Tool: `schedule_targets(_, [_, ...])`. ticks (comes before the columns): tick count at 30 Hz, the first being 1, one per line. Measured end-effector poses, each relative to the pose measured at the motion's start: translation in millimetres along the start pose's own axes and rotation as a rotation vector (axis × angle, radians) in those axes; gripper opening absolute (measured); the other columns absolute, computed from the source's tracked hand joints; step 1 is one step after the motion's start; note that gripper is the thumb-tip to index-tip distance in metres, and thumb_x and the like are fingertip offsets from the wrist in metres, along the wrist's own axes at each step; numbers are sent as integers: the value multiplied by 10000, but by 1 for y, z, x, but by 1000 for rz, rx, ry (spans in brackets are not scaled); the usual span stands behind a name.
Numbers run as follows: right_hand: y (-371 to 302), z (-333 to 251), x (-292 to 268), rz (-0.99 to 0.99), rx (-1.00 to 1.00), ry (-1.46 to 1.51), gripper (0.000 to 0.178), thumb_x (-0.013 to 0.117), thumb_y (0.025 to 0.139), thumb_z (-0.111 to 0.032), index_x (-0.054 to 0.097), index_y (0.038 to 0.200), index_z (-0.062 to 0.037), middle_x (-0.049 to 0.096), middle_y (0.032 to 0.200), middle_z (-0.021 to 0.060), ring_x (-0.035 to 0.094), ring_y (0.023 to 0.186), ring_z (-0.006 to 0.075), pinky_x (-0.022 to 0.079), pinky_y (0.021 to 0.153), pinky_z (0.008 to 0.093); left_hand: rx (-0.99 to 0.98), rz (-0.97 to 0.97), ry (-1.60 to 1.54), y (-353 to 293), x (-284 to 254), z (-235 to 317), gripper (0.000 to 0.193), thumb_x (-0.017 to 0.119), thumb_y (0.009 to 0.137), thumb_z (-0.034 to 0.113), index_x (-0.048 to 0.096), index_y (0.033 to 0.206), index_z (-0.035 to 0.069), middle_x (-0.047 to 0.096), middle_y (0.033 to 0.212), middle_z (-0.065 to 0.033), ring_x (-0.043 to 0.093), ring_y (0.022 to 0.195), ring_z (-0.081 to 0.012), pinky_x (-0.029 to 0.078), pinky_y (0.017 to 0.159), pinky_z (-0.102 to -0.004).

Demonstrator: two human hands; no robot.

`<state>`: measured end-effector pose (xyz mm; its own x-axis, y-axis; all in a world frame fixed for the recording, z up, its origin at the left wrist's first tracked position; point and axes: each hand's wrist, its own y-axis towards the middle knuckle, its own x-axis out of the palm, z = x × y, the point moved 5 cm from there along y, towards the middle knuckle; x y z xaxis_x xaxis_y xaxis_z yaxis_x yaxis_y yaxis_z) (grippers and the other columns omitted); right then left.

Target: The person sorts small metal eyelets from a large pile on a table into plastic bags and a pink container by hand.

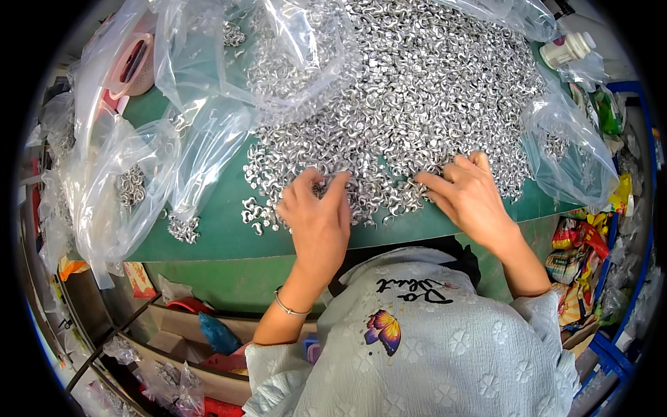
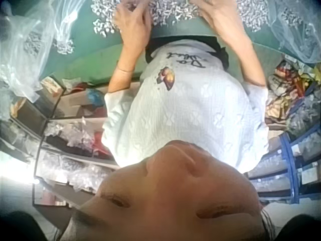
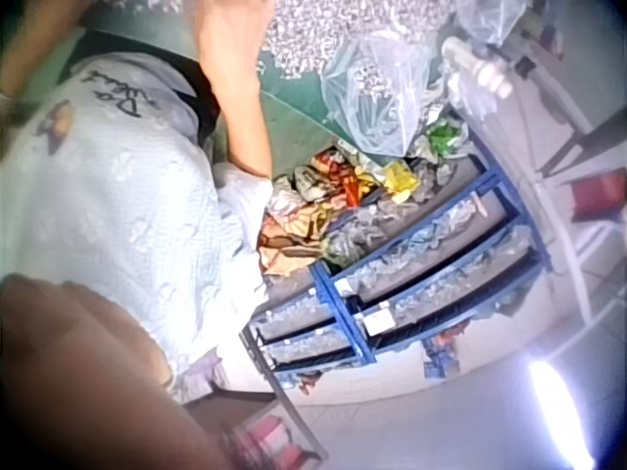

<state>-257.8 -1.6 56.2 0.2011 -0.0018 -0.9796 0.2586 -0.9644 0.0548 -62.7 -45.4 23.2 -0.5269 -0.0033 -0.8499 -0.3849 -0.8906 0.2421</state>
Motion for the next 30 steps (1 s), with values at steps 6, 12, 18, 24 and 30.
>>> schedule_targets(6, [0, 6, -6, 207, 156, 104, 185, 626, 741, -72, 672, 918, -96, 491, 636, 25, 485, 693, 192, 339, 696, 339, -112, 41, -57, -4, -7, -14, 308, 639, 793, 47, 618, 1088, 133, 457, 1017, -90, 420, 882, -250, 314, 797, -372])
schedule_targets(12, [19, -32, 19, 5, -117, 112, 235, 645, 733, -100, 686, 964, -108, 491, 670, 26, 474, 714, 185, 335, 690, 336, 97, -98, -81, -16, -3, 8, 332, 747, 727, 169, 649, 1044, 158, 461, 1049, -90, 419, 914, -267, 322, 816, -389])
schedule_targets(18, [9, -12, 5, 48, 33, 65, 195, 670, 774, -140, 681, 965, -108, 431, 634, 34, 431, 684, 202, 302, 683, 341, -64, -3, -13, -20, -8, -13, 344, 735, 738, 159, 629, 1064, 149, 442, 1074, -102, 405, 915, -270, 308, 819, -392])
schedule_targets(24, [38, -32, 6, 161, -16, 167, 308, 661, 792, -156, 631, 1093, -104, 453, 649, 38, 441, 682, 213, 322, 698, 343, -166, 38, -34, -21, -9, -23, 276, 689, 775, 122, 612, 1040, 120, 438, 1071, -103, 406, 902, -272, 307, 812, -392])
schedule_targets(30, [55, -60, 38, 40, -144, 79, 455, 675, 779, -226, 569, 1212, -131, 488, 685, 36, 451, 731, 202, 333, 699, 342, -156, 101, 33, -14, -16, -30, 248, 695, 764, 113, 612, 997, 114, 445, 1065, -102, 422, 924, -283, 312, 799, -387])
